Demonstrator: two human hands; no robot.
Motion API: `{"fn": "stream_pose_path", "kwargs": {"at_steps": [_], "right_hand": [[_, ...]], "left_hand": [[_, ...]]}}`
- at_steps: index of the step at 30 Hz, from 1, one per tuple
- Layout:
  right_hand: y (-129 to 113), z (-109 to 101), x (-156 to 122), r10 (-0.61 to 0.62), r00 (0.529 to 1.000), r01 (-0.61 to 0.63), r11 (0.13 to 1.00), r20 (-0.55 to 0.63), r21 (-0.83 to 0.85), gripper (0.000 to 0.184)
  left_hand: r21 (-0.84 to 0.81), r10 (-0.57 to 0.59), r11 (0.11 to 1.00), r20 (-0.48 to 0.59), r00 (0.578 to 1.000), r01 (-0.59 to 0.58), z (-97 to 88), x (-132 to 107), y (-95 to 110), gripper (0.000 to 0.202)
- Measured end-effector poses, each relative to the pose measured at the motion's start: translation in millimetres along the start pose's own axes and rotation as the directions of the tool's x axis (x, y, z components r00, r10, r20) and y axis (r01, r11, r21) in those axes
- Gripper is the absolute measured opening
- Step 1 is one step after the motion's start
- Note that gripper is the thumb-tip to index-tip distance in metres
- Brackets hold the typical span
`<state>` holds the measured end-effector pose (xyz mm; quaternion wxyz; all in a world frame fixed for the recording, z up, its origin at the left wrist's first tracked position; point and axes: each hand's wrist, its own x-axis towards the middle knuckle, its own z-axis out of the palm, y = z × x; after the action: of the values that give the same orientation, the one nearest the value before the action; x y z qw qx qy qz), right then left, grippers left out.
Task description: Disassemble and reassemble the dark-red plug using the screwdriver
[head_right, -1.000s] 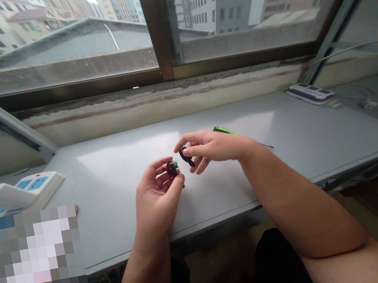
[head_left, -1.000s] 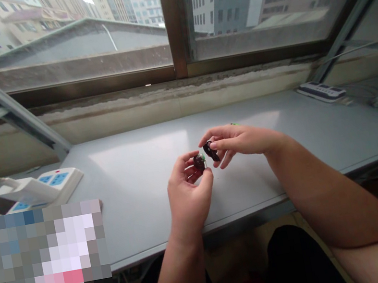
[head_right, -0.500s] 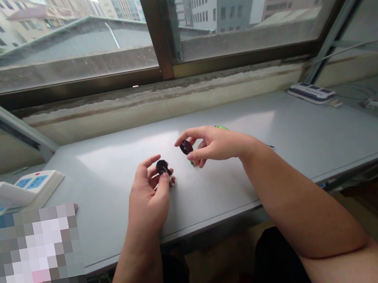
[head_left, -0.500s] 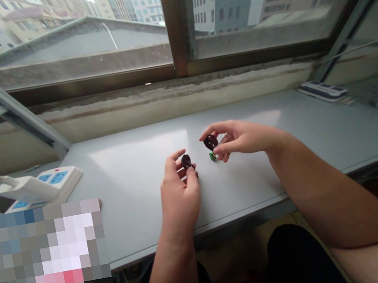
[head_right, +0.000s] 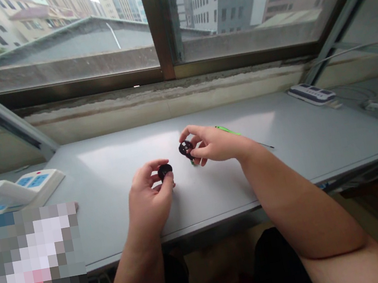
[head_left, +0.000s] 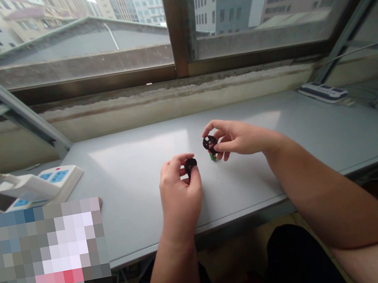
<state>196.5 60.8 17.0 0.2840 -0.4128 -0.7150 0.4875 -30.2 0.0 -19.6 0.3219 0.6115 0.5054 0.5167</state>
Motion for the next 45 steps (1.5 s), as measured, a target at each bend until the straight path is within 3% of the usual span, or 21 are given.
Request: {"fn": "stream_pose_path", "kwargs": {"at_steps": [9, 14, 19, 22, 29, 36, 41, 45], "right_hand": [[-5, 2, 0, -0.052, 0.995, 0.042, 0.993, -0.090, -0.107, 0.031], [-1, -1, 2, -0.106, 0.974, 0.051, 0.963, -0.198, -0.265, 0.034], [5, 0, 6, -0.227, 0.958, 0.079, 0.793, -0.174, -0.604, 0.028], [6, 0, 7, -0.257, 0.956, 0.091, 0.723, -0.144, -0.685, 0.027], [8, -2, 6, -0.242, 0.959, 0.082, 0.737, -0.149, -0.670, 0.033], [7, 2, 8, -0.272, 0.957, 0.105, 0.656, -0.104, -0.748, 0.025], [3, -3, 4, -0.338, 0.910, 0.117, 0.765, -0.241, -0.634, 0.035], [4, -6, 4, -0.400, 0.872, 0.151, 0.767, -0.281, -0.623, 0.026]], "left_hand": [[-0.079, -0.092, 0.992, 0.078, 0.993, 0.098, 1.5, 0, 2, 0.056], [-0.161, -0.138, 0.975, 0.089, 0.986, 0.151, 0.7, 0, 0, 0.065], [-0.169, -0.118, 0.977, 0.056, 0.991, 0.126, 0.8, 0, 0, 0.033], [-0.154, -0.109, 0.981, 0.041, 0.993, 0.114, 1.5, 0, 1, 0.023], [-0.175, -0.075, 0.981, 0.035, 0.997, 0.080, 1.8, -1, 3, 0.017], [-0.130, -0.062, 0.990, 0.018, 0.998, 0.064, 2.4, -1, 5, 0.015], [-0.104, -0.060, 0.993, 0.022, 0.998, 0.062, 2.4, -1, 4, 0.015], [-0.106, -0.064, 0.992, 0.028, 0.998, 0.067, 2.5, -1, 3, 0.014]]}}
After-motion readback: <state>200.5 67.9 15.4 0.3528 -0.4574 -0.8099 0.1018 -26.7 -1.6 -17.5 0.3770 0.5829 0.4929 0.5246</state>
